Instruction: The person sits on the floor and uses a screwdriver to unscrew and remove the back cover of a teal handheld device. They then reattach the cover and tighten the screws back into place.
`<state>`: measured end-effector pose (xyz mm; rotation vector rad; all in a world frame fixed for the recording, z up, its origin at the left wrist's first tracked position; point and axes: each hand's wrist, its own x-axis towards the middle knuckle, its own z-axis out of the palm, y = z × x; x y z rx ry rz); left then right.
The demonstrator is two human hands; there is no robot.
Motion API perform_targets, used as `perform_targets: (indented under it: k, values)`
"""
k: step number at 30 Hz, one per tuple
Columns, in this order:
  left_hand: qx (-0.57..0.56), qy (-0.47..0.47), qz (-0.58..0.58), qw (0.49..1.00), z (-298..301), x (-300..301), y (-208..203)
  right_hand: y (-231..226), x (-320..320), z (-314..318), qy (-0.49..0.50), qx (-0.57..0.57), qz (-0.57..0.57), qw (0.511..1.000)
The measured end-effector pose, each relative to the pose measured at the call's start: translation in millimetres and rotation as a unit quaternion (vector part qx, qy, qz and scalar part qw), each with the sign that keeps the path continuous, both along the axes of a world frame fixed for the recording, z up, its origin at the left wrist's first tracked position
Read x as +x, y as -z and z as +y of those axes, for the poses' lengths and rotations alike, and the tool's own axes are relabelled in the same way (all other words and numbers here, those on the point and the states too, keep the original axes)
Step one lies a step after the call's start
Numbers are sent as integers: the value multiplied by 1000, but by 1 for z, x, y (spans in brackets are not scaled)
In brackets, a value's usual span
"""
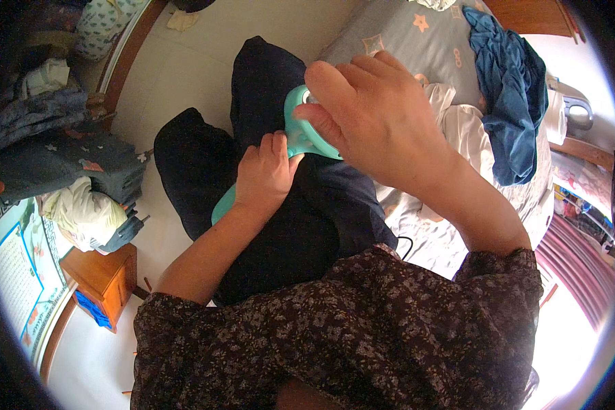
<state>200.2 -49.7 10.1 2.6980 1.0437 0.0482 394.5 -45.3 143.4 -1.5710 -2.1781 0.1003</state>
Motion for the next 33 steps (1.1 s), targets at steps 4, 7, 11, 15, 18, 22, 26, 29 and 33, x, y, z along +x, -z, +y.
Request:
perform_targets:
  k: [4,7,11,15,18,22,26,29,33]
  values:
    - [-8,-3,-4,1000,1,2,-2,7,-4,0,14,-21,-19,999]
    - [-2,-7,-1,1000,-1,1,-2,16,-6,1,21,-31,4,999]
    - [18,-11,-7,1000,-2,-1,2,18,-3,6,-13,-14,27,999]
    - [-3,-12,-8,1000,-1,0,2,19,1,15,-70,-26,28,997]
    - [-32,-27,3,999,-2,1,0,22,3,21,-105,-19,27,994]
    - [-10,-19,-5,1000,-2,-1,1,18,4,27,-153,-37,23,987]
    - [-7,-21,-3,1000,-2,-1,-2,19,8,31,-179,-42,18,983]
    - [2,-14,4,1000,2,2,-6,17,6,35,-156,-43,-8,987]
    - [16,2,13,1000,1,4,-9,16,-11,32,-92,-70,-34,993]
